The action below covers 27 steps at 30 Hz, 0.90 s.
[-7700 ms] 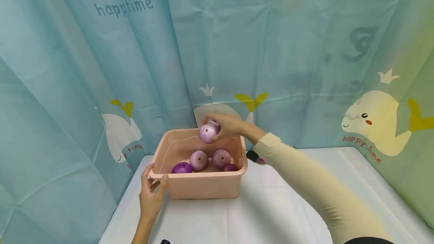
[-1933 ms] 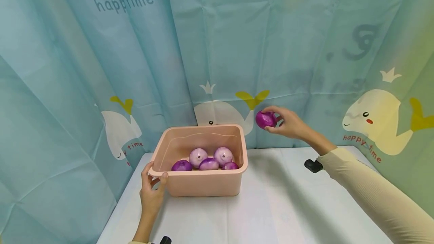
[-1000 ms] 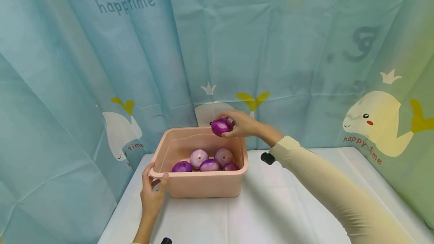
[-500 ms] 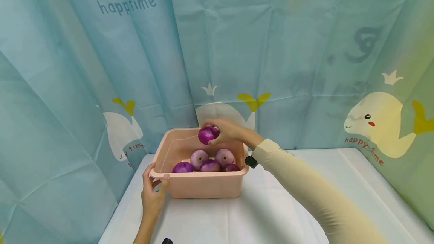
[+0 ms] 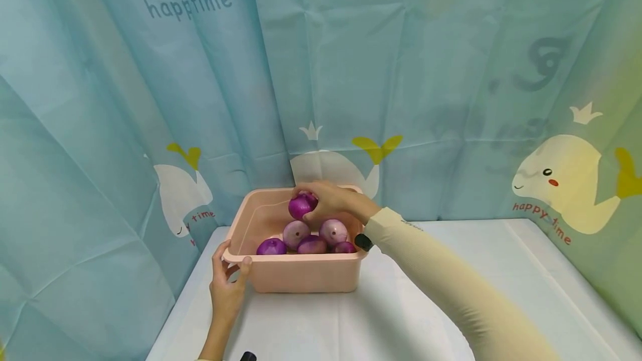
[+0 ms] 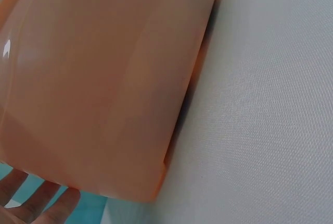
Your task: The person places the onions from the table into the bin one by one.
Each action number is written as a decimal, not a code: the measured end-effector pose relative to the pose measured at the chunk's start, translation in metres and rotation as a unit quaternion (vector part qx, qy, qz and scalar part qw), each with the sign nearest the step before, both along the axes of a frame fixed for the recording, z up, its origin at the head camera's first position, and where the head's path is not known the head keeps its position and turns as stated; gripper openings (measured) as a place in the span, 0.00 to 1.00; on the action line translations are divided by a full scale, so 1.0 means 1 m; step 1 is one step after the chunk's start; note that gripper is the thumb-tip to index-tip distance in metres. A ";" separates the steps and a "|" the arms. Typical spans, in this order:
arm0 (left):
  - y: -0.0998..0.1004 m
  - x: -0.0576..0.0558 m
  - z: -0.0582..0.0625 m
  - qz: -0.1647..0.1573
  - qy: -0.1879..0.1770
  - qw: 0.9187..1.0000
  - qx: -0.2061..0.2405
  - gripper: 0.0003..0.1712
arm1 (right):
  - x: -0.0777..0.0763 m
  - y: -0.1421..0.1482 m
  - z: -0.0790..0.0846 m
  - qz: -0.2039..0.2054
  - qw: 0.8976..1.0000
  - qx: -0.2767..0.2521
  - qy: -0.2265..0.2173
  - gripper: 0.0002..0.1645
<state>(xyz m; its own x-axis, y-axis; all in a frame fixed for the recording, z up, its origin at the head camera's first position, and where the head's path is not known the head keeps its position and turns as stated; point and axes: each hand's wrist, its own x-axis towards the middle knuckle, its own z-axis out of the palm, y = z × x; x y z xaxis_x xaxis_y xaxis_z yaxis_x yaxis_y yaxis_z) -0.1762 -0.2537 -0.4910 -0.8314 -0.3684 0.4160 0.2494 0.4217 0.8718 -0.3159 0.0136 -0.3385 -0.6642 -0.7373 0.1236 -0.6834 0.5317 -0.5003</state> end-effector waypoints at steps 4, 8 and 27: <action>0.001 0.002 0.001 0.001 -0.001 1.000 -0.004 0.37 | -0.001 -0.001 0.000 0.000 1.000 0.012 0.009 0.26; 0.001 0.003 0.001 -0.004 -0.004 1.000 -0.002 0.37 | 0.000 -0.001 0.001 -0.004 1.000 0.017 0.010 0.26; -0.002 0.005 0.003 -0.019 -0.027 0.999 0.002 0.38 | 0.002 0.006 0.008 -0.016 0.998 0.047 0.032 0.44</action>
<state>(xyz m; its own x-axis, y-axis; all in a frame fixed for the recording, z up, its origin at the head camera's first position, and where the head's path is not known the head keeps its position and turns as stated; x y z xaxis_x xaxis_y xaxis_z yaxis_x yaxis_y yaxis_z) -0.1717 -0.2555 -0.4879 -0.8660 -0.3374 0.3689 0.2180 0.4092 0.8860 -0.3140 0.0197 -0.3303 -0.6804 -0.7262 0.0990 -0.6946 0.5959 -0.4030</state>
